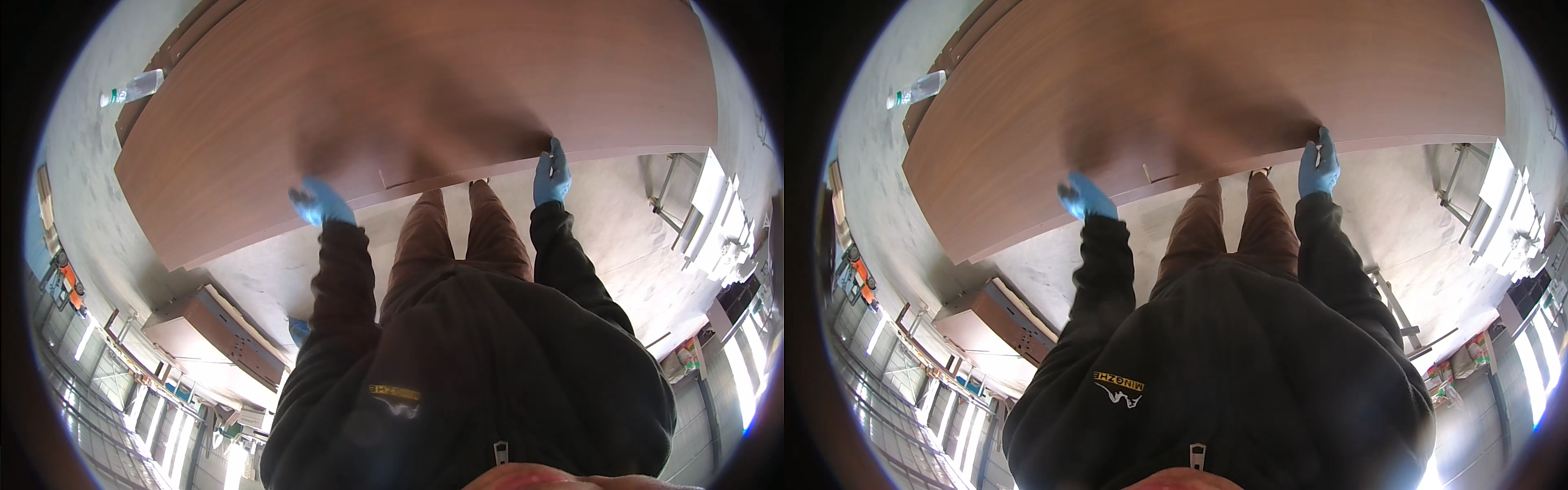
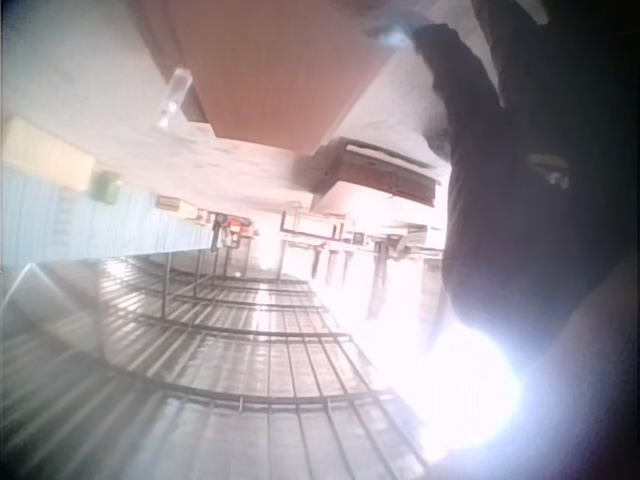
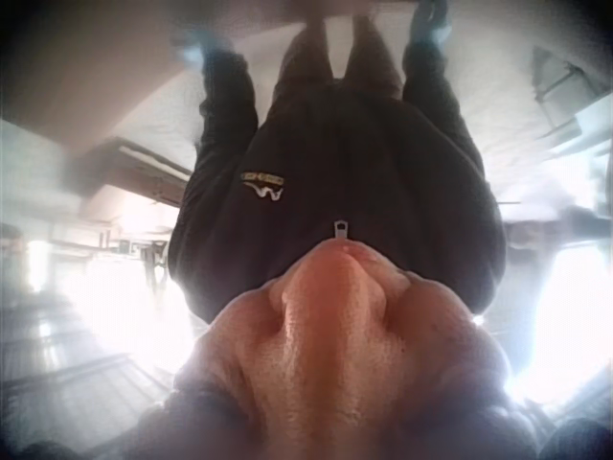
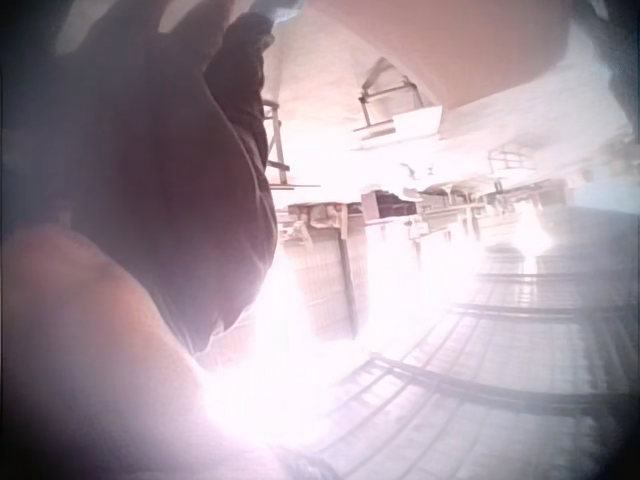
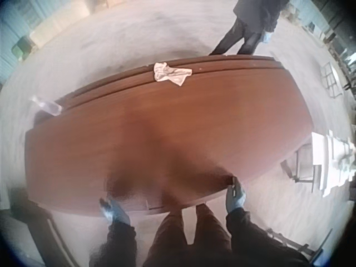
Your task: The person wipes a large brown wood panel with a cloth, then uses a yellow utility knife to remove a small white label. They continue wiping the panel, pour liquid from a plastic bottle onto the cloth, and finish by marking the panel with a black marker.
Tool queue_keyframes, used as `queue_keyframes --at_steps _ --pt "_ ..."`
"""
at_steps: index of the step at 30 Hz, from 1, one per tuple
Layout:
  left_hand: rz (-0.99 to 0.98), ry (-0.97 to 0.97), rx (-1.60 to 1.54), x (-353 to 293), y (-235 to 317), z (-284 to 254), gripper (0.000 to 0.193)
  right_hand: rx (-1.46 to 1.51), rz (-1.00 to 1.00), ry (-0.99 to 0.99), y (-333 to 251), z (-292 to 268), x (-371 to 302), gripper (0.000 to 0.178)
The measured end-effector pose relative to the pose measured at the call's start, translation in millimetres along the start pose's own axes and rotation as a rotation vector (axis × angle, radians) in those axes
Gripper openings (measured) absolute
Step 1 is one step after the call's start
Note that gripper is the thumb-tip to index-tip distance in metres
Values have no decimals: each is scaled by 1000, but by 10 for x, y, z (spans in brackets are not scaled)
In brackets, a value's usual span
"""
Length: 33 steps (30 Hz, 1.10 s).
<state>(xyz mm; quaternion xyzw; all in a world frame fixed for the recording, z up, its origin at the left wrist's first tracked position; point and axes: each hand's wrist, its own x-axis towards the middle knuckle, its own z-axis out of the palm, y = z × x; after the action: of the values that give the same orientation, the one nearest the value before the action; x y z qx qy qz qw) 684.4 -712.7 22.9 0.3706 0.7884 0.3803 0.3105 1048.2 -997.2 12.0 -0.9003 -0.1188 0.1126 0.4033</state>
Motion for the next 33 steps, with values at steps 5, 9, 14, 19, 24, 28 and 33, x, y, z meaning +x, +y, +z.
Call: queue_keyframes --at_steps 5,9,14,19,24,28,33 --pt "-802 -13 -351 79 -636 -695 85 454 342 294 193 289 48 39" --pt "-1040 -334 -774 239 -745 -533 83 592 709 420 232 273 87 47" --pt "-1059 -406 -749 342 -682 -421 77 1089 868 7 314 190 265 58" --pt "-1013 -393 -732 307 -744 -436 70 1189 905 5 366 306 501 49" --pt "-933 -461 -791 314 -833 -411 56 1136 986 34 348 306 542 50" --pt "-925 -451 -796 287 -879 -428 54 1163 958 -29 349 235 520 51" --pt "-887 -461 -812 122 -1000 -524 56 1138 978 -6 476 148 493 52"
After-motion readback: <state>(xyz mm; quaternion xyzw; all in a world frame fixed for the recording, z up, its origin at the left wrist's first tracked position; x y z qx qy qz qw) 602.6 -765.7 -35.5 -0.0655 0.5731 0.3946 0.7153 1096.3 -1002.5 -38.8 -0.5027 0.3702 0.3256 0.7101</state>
